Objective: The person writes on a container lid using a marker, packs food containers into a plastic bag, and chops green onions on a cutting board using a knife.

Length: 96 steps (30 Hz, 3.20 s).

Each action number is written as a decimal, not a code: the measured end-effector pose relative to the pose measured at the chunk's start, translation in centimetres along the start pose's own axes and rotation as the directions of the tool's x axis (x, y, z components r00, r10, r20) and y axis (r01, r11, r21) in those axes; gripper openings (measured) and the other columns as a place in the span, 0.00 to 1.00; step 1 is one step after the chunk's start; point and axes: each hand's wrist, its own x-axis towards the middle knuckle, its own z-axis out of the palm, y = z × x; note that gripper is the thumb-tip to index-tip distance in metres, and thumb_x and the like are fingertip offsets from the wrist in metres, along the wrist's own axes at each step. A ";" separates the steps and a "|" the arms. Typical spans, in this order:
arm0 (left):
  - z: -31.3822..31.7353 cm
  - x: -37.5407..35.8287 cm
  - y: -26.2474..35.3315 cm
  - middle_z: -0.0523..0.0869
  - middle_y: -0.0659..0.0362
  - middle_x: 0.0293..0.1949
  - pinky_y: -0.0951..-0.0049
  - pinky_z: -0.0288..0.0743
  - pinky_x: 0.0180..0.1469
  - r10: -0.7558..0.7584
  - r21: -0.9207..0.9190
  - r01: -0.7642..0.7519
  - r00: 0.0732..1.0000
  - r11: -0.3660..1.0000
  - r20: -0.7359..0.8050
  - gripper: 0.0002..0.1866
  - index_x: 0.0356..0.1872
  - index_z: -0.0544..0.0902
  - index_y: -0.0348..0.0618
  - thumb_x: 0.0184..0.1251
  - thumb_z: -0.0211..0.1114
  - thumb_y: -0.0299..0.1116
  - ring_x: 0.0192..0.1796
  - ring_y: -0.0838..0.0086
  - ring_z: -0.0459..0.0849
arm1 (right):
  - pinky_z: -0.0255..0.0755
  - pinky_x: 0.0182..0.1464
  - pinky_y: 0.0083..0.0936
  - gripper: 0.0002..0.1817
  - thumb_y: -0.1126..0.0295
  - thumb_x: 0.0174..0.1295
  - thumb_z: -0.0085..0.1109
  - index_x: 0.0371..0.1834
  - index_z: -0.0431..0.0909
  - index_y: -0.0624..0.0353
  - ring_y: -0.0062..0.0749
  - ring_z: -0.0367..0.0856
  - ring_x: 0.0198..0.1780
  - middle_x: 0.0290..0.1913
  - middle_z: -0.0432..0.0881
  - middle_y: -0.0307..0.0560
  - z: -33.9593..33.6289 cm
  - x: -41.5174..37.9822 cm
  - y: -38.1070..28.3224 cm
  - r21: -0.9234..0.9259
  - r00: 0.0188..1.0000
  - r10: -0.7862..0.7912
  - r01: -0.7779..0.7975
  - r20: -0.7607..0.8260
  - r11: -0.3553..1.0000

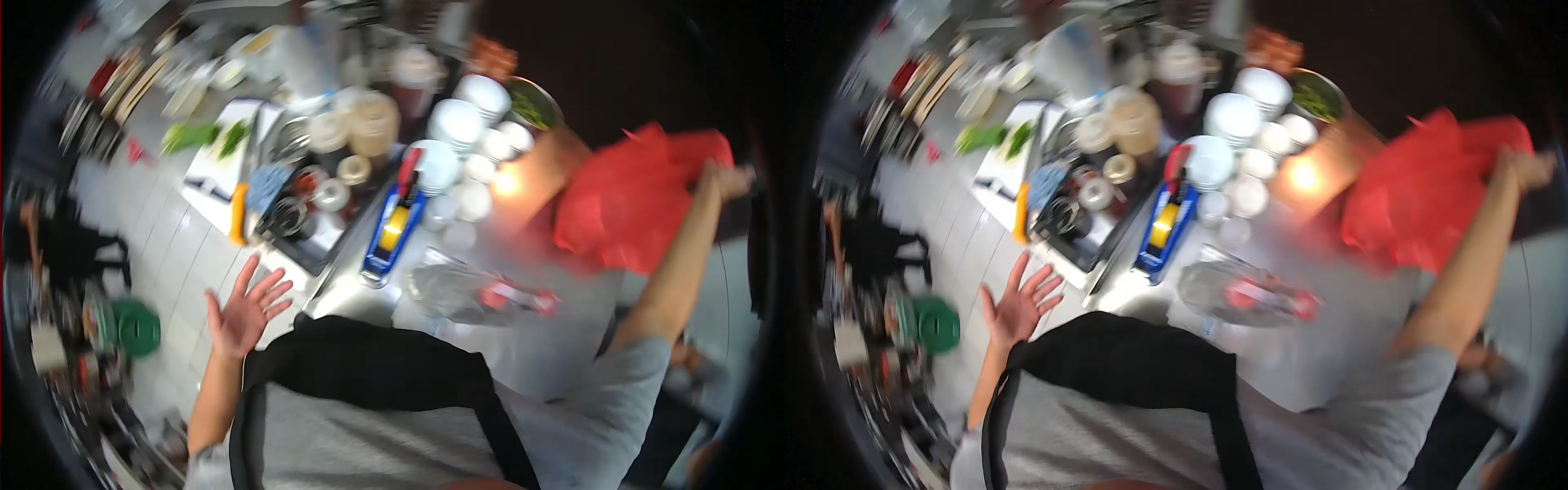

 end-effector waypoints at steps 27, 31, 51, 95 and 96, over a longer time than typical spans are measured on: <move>-18.9 -7.1 9.1 0.63 0.44 0.69 0.63 0.57 0.70 -0.114 0.167 0.093 0.985 0.982 0.126 0.44 0.72 0.54 0.42 0.67 0.41 0.68 0.71 0.61 0.63 | 0.56 0.61 0.55 0.34 0.57 0.59 0.59 0.67 0.57 0.53 0.49 0.60 0.65 0.66 0.61 0.48 -2.5 -19.4 -30.5 0.356 0.963 0.094 -0.183 0.254 0.917; -28.5 -7.8 11.0 0.61 0.42 0.69 0.62 0.52 0.72 0.069 0.923 0.165 0.977 0.346 -0.201 0.36 0.68 0.60 0.32 0.69 0.55 0.49 0.72 0.54 0.58 | 0.59 0.54 0.45 0.32 0.58 0.56 0.58 0.62 0.58 0.56 0.45 0.58 0.57 0.61 0.56 0.57 -3.5 -39.3 -32.8 0.281 0.778 -0.156 -0.027 0.609 0.959; -33.3 18.1 13.4 0.48 0.31 0.70 0.48 0.43 0.72 0.144 0.895 -0.070 0.978 -0.440 0.148 0.54 0.72 0.46 0.34 0.58 0.57 0.65 0.74 0.40 0.45 | 0.72 0.48 0.49 0.41 0.68 0.55 0.59 0.73 0.50 0.47 0.62 0.78 0.43 0.52 0.69 0.65 8.6 -85.7 -13.6 -0.735 0.028 0.818 0.457 0.574 0.500; -36.5 39.6 29.6 0.79 0.54 0.31 0.61 0.73 0.42 0.236 0.516 -0.781 0.459 -0.351 0.856 0.08 0.32 0.78 0.42 0.49 0.63 0.22 0.38 0.58 0.80 | 0.73 0.48 0.40 0.27 0.76 0.59 0.52 0.64 0.61 0.59 0.60 0.79 0.46 0.46 0.79 0.64 12.1 -92.0 -10.8 -0.843 0.594 0.647 0.106 0.478 0.527; -35.6 40.7 28.2 0.80 0.55 0.31 0.61 0.73 0.42 0.201 0.508 -0.790 0.466 -0.344 0.861 0.07 0.32 0.78 0.42 0.49 0.63 0.22 0.38 0.58 0.80 | 0.73 0.48 0.40 0.28 0.76 0.59 0.51 0.64 0.61 0.58 0.61 0.79 0.46 0.46 0.78 0.64 11.9 -92.0 -10.6 -0.833 0.593 0.631 0.128 0.499 0.538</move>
